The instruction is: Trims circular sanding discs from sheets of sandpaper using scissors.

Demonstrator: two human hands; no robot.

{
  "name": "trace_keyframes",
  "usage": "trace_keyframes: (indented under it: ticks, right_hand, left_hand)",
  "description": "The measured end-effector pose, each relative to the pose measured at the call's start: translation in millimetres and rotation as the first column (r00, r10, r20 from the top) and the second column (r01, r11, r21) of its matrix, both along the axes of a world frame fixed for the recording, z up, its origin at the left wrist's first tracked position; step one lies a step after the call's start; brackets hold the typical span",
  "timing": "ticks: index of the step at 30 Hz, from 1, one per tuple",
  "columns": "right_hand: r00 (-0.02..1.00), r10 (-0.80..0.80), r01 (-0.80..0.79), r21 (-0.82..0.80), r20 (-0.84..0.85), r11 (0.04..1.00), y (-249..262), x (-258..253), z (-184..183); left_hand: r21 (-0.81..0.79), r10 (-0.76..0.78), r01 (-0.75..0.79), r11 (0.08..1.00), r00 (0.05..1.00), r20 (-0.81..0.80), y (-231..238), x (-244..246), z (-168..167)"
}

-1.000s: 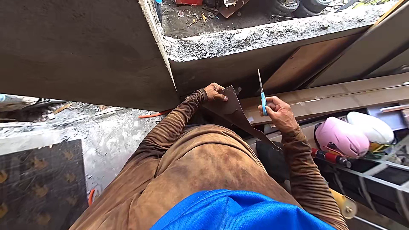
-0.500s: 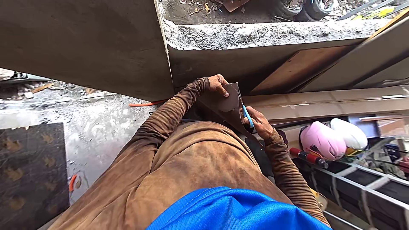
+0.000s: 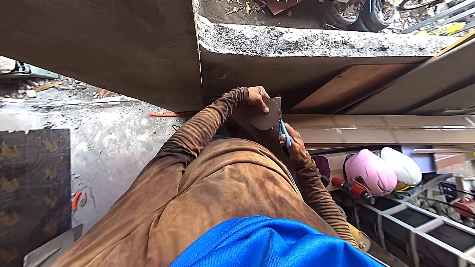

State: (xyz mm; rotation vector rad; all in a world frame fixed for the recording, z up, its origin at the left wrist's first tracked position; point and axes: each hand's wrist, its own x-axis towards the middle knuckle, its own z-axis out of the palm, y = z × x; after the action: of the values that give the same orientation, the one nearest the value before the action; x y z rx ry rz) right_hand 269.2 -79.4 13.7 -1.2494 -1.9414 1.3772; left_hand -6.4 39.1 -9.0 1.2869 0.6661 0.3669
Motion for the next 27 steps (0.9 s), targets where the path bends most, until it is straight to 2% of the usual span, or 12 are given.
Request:
trace_keyframes:
  ticks: [5, 14, 24, 27]
  right_hand:
    - [1.0, -0.008, 0.008, 0.006, -0.011, 1.0, 1.9, 0.9, -4.9]
    - [0.995, 0.005, -0.006, 0.011, 0.096, 1.0, 3.3, 4.5, -0.9]
    - [0.998, 0.003, -0.003, 0.005, 0.055, 1.0, 3.1, 3.9, -1.7]
    - [1.0, -0.027, 0.027, -0.012, -0.007, 1.0, 0.9, 1.4, -2.2]
  left_hand:
    - [-0.003, -0.009, 0.009, 1.0, 1.0, 0.002, -4.4, 4.7, -2.8]
    - [0.009, 0.003, -0.003, 1.0, 1.0, 0.002, -5.4, 3.8, -4.3]
    - [-0.017, 0.016, -0.017, 1.0, 0.999, -0.042, -6.9, 4.9, -1.2]
    - [-0.038, 0.028, -0.03, 0.999, 0.998, -0.049, -6.8, 4.2, 1.3]
